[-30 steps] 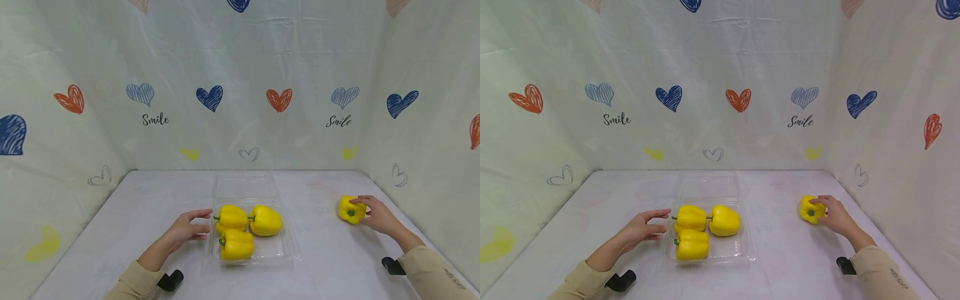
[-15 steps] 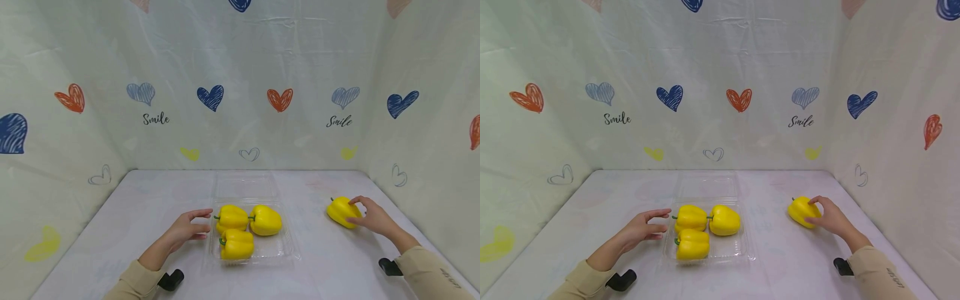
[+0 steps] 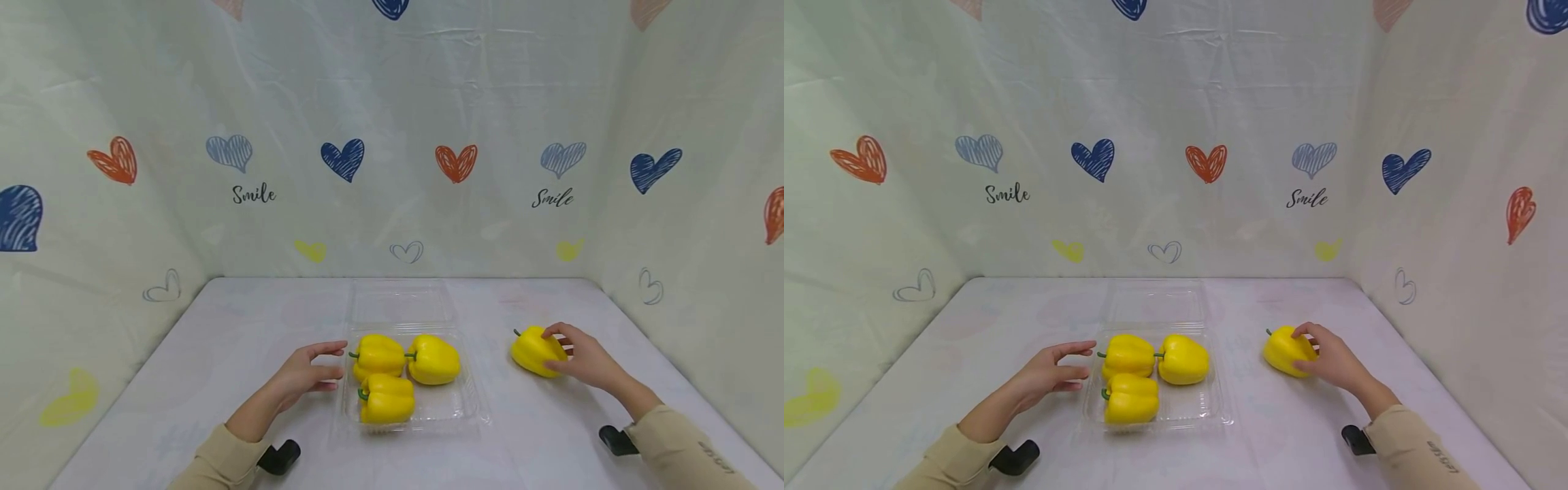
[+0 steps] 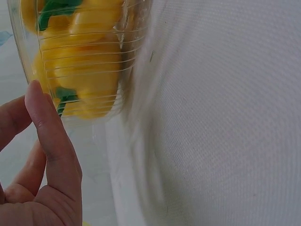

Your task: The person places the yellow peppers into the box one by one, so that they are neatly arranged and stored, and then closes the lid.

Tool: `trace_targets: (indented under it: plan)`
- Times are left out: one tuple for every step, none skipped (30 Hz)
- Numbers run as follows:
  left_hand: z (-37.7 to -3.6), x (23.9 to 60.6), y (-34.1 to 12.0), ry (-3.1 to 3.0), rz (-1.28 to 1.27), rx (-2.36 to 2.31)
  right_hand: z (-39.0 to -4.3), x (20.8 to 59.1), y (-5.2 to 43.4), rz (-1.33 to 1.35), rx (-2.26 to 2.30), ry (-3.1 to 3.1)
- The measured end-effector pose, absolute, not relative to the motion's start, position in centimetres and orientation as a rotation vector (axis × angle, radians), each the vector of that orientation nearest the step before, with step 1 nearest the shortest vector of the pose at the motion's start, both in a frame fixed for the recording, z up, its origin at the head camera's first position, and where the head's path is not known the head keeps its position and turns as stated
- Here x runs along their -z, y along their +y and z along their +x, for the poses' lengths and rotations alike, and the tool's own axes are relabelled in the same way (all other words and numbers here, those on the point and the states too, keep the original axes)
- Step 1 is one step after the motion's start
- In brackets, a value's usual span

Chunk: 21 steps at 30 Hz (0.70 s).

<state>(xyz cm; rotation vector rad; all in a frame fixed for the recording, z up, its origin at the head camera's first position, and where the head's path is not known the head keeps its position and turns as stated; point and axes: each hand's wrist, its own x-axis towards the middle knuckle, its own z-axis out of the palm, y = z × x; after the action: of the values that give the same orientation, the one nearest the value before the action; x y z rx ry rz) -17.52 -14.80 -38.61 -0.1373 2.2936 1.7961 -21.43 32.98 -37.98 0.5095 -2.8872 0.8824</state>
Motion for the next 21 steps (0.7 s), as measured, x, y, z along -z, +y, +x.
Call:
trace_targets:
  plan:
    - [-17.5, 38.6, -14.8, 2.291, -0.135, -1.797, -21.4, 37.9, 32.7, 0.527, -0.883, -2.88]
    - [-17.5, 38.6, -14.8, 2.29, -0.132, -1.795, -21.3, 37.8, 32.4, 0.547, -0.885, -2.872]
    - [-17.5, 38.5, -14.8, 2.287, -0.135, -1.797, -21.2, 37.7, 32.1, 0.57, -0.885, -2.864]
    - [-17.5, 38.5, -14.8, 2.287, -0.137, -1.797, -21.1, 37.6, 31.9, 0.586, -0.885, -2.855]
    - [-17.5, 38.5, -14.8, 2.288, -0.139, -1.795, -21.0, 37.5, 31.6, 0.601, -0.884, -2.847]
    - [-17.5, 38.5, -14.8, 2.288, -0.141, -1.794, -21.0, 37.4, 31.3, 0.616, -0.881, -2.838]
    - [-17.5, 38.5, -14.7, 2.289, -0.144, -1.794, -20.9, 37.3, 31.1, 0.63, -0.879, -2.829]
    - [-17.6, 38.5, -14.7, 2.291, -0.146, -1.792, -20.8, 37.2, 30.8, 0.647, -0.879, -2.82]
    - [-17.6, 38.5, -14.7, 2.293, -0.15, -1.791, -20.7, 37.1, 30.6, 0.662, -0.881, -2.811]
    - [-17.6, 38.6, -14.7, 2.295, -0.153, -1.789, -20.6, 37.0, 30.3, 0.676, -0.883, -2.801]
    - [-17.6, 38.6, -14.6, 2.296, -0.155, -1.788, -20.5, 36.9, 30.1, 0.696, -0.883, -2.79]
    - [-17.6, 38.6, -14.6, 2.298, -0.156, -1.786, -20.4, 36.7, 29.8, 0.716, -0.882, -2.777]
    - [-17.6, 38.6, -14.6, 2.298, -0.158, -1.788, -20.4, 36.6, 29.6, 0.736, -0.881, -2.765]
    - [-17.7, 38.7, -14.6, 2.298, -0.16, -1.789, -20.3, 36.5, 29.4, 0.756, -0.878, -2.751]
    - [-17.7, 38.7, -14.6, 2.298, -0.162, -1.79, -20.2, 36.3, 29.1, 0.774, -0.871, -2.736]
    - [-17.7, 38.7, -14.6, 2.298, -0.162, -1.79, -20.1, 36.2, 28.9, 0.791, -0.861, -2.72]
    - [-17.6, 38.7, -14.6, 2.299, -0.162, -1.791, -20.0, 36.0, 28.7, 0.816, -0.856, -2.702]
    - [-17.6, 38.7, -14.6, 2.301, -0.16, -1.79, -19.9, 35.9, 28.5, 0.836, -0.85, -2.686]
    - [-17.6, 38.7, -14.6, 2.302, -0.158, -1.79, -19.8, 35.7, 28.3, 0.852, -0.845, -2.67]
    - [-17.6, 38.7, -14.6, 2.303, -0.159, -1.788, -19.7, 35.6, 28.1, 0.866, -0.844, -2.657]
    - [-17.6, 38.7, -14.6, 2.305, -0.159, -1.785, -19.6, 35.4, 27.9, 0.882, -0.843, -2.645]
